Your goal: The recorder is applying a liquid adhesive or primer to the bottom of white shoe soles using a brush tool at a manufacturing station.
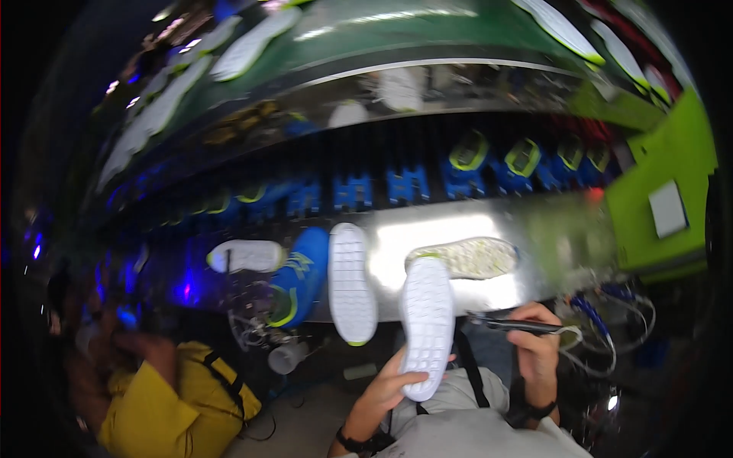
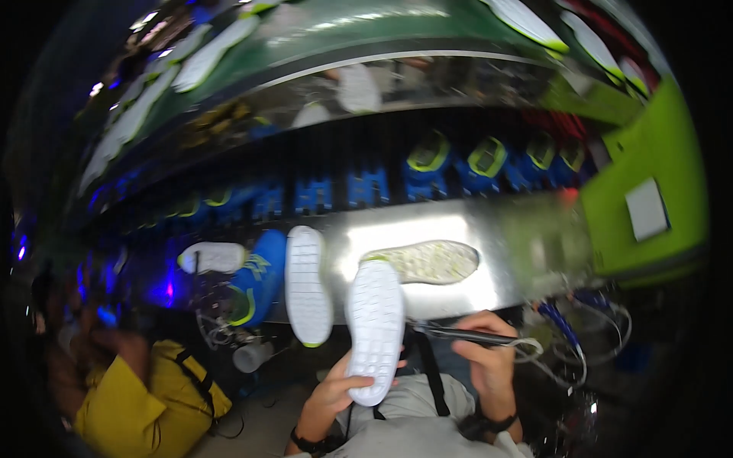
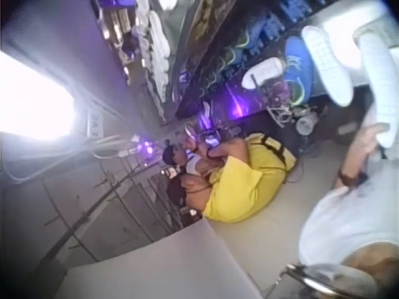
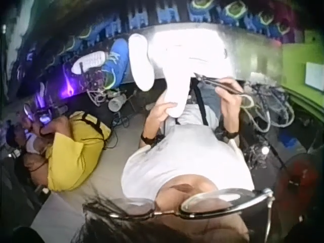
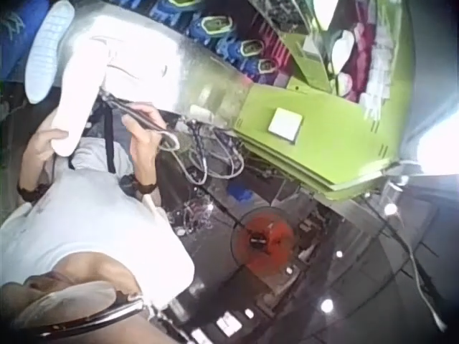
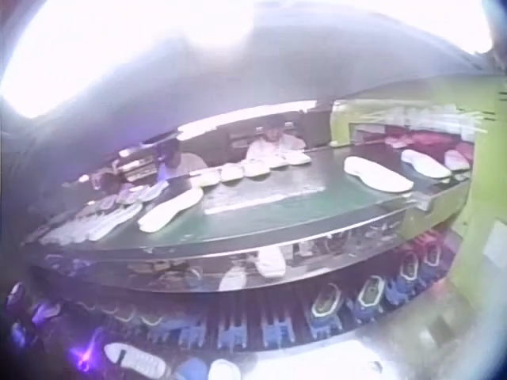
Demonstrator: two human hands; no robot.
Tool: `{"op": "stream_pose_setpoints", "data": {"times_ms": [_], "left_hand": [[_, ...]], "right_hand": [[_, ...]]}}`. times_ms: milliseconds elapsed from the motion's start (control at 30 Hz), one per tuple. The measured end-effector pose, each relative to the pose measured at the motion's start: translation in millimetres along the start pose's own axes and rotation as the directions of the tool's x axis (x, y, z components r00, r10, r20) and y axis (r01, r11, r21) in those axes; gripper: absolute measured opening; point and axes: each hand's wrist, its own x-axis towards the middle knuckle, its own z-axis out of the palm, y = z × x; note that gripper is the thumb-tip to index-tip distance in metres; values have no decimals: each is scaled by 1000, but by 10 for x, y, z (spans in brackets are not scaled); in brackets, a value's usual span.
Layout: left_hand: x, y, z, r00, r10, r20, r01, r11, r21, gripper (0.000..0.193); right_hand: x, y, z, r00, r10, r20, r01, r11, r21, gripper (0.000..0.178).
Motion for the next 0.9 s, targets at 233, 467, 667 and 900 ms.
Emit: {"op": "stream_pose_setpoints", "data": {"times_ms": [233,467,667,900], "left_hand": [[-383,-470,-15,994,72,-82,-62,991,122,82],[-267,-497,60,939,293,-179,-322,933,-161,66],[291,-160,550,979,202,-30,-200,917,-345,71],[555,325,637,939,-241,244,264,963,-64,67]], "right_hand": [[212,-185,551,857,-413,308,515,719,-467,25],[-156,147,462,740,-363,566,574,780,-250,29],[-553,97,237,716,-352,603,546,821,-169,31],[-500,-214,7,705,-278,652,519,829,-208,29]]}}
